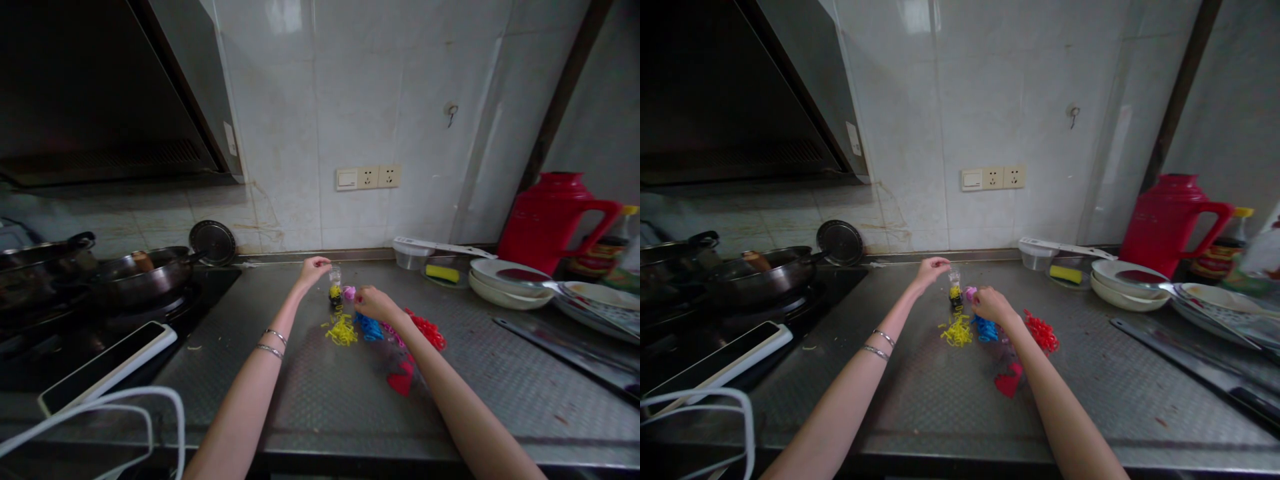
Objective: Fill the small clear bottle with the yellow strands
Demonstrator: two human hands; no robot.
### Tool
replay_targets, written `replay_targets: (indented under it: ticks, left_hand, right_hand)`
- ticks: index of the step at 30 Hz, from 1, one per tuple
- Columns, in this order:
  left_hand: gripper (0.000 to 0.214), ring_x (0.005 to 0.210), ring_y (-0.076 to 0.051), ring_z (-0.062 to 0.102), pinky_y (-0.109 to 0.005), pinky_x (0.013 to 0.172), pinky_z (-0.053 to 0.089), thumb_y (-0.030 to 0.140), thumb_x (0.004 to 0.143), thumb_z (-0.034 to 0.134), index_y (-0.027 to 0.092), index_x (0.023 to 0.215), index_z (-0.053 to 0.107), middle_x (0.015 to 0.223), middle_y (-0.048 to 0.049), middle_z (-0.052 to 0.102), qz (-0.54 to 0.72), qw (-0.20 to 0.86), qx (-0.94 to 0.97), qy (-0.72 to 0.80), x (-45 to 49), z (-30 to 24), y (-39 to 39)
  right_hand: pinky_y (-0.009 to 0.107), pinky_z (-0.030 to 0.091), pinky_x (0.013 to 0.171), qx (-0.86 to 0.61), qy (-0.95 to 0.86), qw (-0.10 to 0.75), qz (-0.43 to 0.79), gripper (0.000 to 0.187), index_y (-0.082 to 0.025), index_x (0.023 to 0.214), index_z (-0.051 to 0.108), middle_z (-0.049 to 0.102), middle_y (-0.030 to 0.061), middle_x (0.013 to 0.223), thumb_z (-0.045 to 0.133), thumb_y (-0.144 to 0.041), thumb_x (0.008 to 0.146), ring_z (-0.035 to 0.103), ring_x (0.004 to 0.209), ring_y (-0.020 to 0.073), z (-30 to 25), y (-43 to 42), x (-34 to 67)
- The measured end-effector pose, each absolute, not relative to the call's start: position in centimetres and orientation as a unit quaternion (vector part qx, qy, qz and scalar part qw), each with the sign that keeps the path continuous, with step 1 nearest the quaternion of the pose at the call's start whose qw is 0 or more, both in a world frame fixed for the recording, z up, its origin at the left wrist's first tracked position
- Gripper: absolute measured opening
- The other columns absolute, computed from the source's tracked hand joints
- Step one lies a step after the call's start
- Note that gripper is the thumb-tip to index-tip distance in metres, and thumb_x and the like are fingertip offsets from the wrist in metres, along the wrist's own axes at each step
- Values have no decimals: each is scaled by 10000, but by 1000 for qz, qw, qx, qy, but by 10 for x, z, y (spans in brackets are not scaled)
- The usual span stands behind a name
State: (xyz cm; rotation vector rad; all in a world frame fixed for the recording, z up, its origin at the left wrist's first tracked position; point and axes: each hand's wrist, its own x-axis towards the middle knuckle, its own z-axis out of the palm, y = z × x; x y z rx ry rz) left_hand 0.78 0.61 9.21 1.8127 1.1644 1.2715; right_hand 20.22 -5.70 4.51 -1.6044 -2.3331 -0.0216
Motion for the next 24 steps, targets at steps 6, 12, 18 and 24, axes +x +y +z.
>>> replay_targets:
  ticks: [6, 12, 18, 24]
  left_hand:
    - [257, 455, -50, 386, -169, 452, 300, 158, 664, 542, 89, 891, 641, 534, 21, 503, 490, 331, 625, 509, -7, 58, -3]
    - [232, 464, -64, 425, -175, 472, 340, 147, 670, 556, 85, 869, 659, 530, -9, 548, 435, 349, 612, 560, -16, 31, -14]
    - [226, 437, -66, 410, -180, 449, 321, 162, 639, 590, 78, 829, 679, 484, 2, 535, 357, 348, 650, 573, -17, 31, -15]
    - [208, 409, -55, 355, -186, 414, 268, 220, 604, 596, 93, 737, 692, 471, 19, 524, 246, 352, 737, 521, -25, 34, -18]
  right_hand:
    - [187, 378, 650, -503, -833, 220, 68, 250, -172, 831, 668, 655, 42, 828, 487, -137, 662, 566, 735, 135, 43, -53, 199]
    - [210, 400, 727, -463, -856, 217, 73, 303, -172, 905, 673, 662, 56, 895, 456, -116, 703, 581, 819, 152, 33, -54, 189]
    - [229, 391, 807, -467, -860, 197, 59, 278, -159, 965, 651, 627, 89, 974, 443, -200, 785, 561, 916, 162, 23, -51, 183]
    - [230, 382, 811, -479, -860, 169, 42, 275, -167, 974, 638, 607, 96, 989, 422, -201, 806, 543, 928, 163, 20, -53, 179]
